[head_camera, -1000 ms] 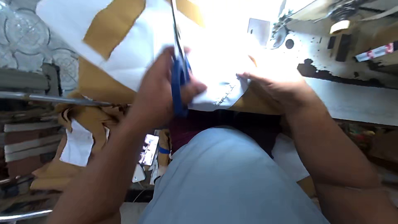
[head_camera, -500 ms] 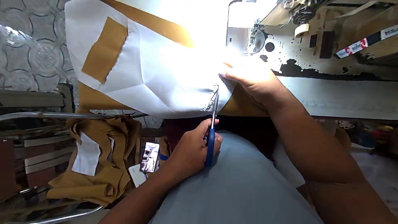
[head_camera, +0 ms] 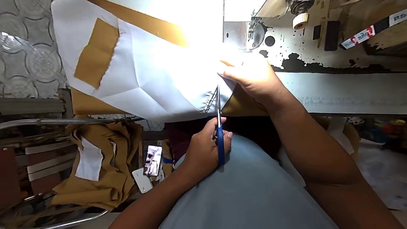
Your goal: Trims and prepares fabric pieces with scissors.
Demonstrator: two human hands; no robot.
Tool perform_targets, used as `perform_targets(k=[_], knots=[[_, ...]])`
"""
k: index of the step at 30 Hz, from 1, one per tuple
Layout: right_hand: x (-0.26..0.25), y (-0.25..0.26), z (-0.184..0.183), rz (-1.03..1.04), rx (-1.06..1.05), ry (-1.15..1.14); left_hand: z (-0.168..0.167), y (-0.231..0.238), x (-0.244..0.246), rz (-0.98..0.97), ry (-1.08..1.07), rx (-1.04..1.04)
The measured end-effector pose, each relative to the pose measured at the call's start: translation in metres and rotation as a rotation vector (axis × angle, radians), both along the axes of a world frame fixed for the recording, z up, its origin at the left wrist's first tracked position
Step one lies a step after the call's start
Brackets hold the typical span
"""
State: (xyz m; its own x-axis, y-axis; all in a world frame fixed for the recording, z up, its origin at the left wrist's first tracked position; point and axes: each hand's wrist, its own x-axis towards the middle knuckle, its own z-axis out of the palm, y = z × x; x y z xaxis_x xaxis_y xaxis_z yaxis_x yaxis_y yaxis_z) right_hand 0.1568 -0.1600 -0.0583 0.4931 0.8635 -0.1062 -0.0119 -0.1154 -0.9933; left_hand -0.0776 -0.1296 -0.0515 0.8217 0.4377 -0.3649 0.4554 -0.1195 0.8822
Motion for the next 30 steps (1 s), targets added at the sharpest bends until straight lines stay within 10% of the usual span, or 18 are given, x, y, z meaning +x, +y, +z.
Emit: perform_targets(k=[30], knots=[[0.019,-0.021,0.004,0.168,0.008,0.079,-0.001,0.031,-0.006,-0.270,0.028,0.080]])
